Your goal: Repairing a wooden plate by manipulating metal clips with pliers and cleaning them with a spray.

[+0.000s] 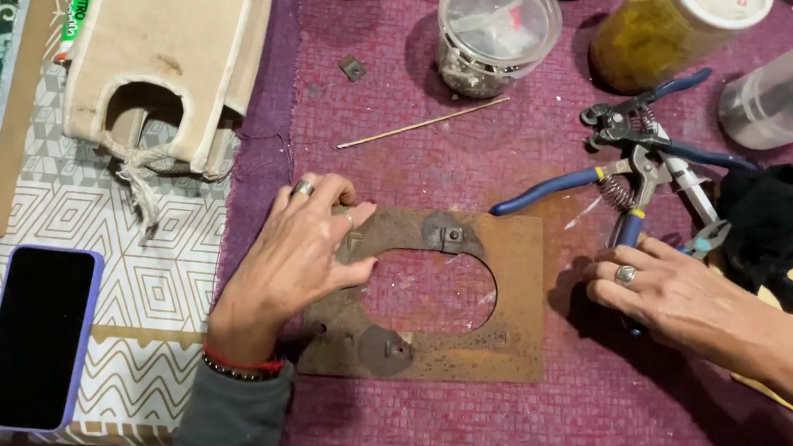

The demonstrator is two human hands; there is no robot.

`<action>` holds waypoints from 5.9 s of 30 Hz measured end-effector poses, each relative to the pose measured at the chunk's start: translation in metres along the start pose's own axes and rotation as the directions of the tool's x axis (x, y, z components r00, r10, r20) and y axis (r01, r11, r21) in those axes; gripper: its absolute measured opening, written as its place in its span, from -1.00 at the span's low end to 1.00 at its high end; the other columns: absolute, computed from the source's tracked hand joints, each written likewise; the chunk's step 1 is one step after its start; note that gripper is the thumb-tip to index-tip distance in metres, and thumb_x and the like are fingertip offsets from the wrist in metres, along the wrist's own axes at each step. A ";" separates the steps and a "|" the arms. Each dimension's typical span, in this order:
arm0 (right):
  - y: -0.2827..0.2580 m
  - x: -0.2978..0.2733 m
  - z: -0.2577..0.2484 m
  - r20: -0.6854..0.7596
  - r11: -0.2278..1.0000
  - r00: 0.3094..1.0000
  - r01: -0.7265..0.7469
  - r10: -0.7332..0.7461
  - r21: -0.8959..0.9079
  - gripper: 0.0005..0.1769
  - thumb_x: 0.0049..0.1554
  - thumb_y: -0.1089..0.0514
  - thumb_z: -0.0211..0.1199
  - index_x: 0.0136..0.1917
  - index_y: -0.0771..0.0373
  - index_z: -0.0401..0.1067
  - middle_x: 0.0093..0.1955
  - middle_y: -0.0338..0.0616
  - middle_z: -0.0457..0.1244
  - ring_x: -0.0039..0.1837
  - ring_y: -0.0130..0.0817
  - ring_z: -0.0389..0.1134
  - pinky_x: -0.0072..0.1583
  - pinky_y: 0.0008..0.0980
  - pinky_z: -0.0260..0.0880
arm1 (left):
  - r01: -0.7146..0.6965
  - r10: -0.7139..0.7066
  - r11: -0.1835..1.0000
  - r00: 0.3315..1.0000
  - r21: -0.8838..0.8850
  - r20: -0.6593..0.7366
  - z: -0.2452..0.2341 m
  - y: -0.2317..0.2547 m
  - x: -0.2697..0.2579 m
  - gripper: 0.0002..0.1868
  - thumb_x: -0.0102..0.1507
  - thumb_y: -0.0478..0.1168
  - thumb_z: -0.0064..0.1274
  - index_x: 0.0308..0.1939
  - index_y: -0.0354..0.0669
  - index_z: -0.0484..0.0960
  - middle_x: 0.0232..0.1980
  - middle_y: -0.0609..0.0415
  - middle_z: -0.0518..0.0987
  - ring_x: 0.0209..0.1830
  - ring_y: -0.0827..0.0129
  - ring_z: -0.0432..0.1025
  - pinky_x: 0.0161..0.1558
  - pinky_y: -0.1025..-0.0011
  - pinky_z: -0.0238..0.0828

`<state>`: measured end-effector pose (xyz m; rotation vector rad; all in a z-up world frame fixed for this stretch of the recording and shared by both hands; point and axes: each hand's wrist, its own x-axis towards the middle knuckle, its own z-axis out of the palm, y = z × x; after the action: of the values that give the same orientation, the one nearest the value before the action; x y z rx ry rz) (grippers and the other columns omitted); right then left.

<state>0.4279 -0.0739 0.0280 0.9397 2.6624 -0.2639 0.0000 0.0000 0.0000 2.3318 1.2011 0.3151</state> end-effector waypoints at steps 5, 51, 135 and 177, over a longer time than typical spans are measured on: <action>-0.004 0.013 0.004 -0.172 0.997 0.984 -0.051 0.040 -0.059 -0.66 0.04 0.06 0.04 0.10 0.09 0.32 0.28 -0.26 0.27 0.20 -0.26 0.29 0.17 -0.24 0.22 | -0.182 0.177 0.959 0.983 0.216 0.043 0.006 0.006 0.027 -0.43 -0.04 -0.17 0.28 0.03 -0.23 0.56 -0.11 0.01 0.37 -0.16 0.19 0.31 0.22 0.07 0.09; -0.126 0.129 -0.022 -0.491 0.196 0.396 0.590 0.776 0.784 -0.33 0.10 0.15 0.11 0.46 0.19 0.05 0.21 -0.06 0.13 0.22 -0.29 0.21 0.36 -0.23 0.30 | -0.010 0.067 0.994 0.855 0.113 -0.514 0.039 -0.004 0.006 -0.45 0.31 -0.07 0.12 0.23 -0.46 0.52 0.39 -0.31 0.38 0.41 -0.09 0.27 0.45 0.05 0.05; -0.082 0.141 -0.063 -0.528 0.022 0.834 0.532 0.162 0.847 -0.53 -0.12 0.59 0.07 -0.30 0.09 -0.05 -0.28 -0.22 0.03 -0.25 -0.29 0.05 -0.17 -0.41 0.20 | 0.041 0.091 0.968 0.860 0.246 -0.503 0.055 -0.011 0.013 -0.23 0.34 -0.02 0.14 0.48 -0.39 0.20 0.30 -0.30 0.49 0.41 -0.01 0.34 0.43 0.07 0.17; -0.126 0.120 -0.023 -0.524 0.309 0.214 0.606 0.825 0.733 -0.42 0.13 0.34 0.07 0.38 0.12 0.01 0.22 -0.15 0.05 0.16 -0.34 0.14 0.38 -0.19 0.32 | -0.040 0.085 0.994 0.880 0.105 -0.466 0.049 -0.009 0.010 -0.31 0.36 -0.06 0.10 0.38 -0.57 0.33 0.51 -0.42 0.22 0.56 -0.25 0.04 0.53 -0.09 -0.07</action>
<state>0.2541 -0.0946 0.0176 2.5836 3.0696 -2.2913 0.0198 -0.0031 -0.0463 2.4568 1.3811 0.9126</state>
